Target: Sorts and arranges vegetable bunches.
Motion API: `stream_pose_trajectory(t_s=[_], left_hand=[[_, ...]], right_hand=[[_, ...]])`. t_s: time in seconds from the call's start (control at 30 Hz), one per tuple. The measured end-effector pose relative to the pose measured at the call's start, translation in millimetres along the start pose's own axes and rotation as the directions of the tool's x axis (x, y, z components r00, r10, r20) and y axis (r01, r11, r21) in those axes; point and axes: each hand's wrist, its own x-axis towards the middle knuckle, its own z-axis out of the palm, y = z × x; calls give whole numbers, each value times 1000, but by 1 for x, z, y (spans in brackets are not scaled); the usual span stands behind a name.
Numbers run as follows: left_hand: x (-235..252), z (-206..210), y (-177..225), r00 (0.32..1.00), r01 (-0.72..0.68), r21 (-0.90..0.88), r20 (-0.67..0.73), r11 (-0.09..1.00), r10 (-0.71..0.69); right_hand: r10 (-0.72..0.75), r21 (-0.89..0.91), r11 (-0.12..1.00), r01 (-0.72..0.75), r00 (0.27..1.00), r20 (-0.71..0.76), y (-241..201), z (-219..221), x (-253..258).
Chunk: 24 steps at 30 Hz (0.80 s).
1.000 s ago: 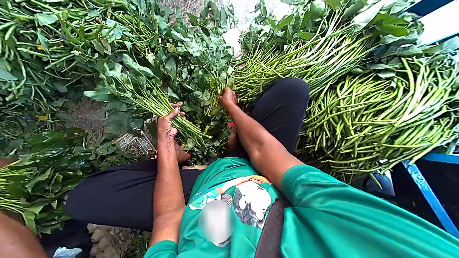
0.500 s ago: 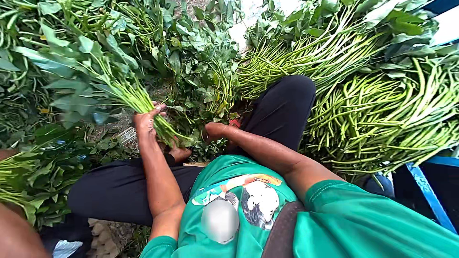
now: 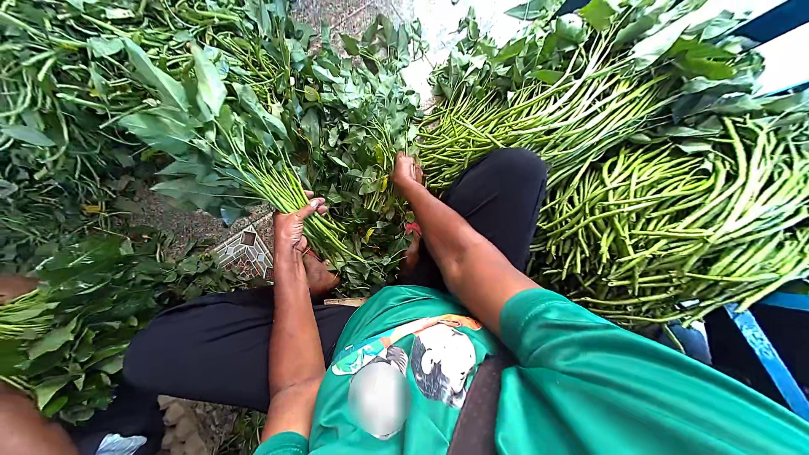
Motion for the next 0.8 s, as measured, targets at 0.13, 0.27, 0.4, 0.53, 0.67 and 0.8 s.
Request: stream_pose_trajectory(t_s=[0.13, 0.27, 0.4, 0.53, 0.67, 0.8], left_hand=[[13, 6, -2, 998, 52, -32, -18, 998, -53], [18, 9, -2, 996, 78, -56, -33, 995, -80], [26, 4, -16, 988, 124, -42, -82, 991, -127], [28, 9, -24, 978, 170, -13, -121, 985, -171], [30, 12, -34, 971, 174, 3, -169, 985, -171], [30, 11, -36, 961, 169, 25, -226, 985, -159]], right_hand=[[-184, 93, 978, 189, 981, -64, -17, -3, -24], [-346, 55, 936, 347, 938, -35, -33, 0, -73], [-303, 270, 931, 244, 932, 199, -17, 24, -74], [-454, 275, 872, 406, 881, 137, -22, 35, -102], [-614, 106, 789, 605, 780, 120, -25, 51, -123], [-727, 17, 682, 731, 676, 121, -20, 59, -126]])
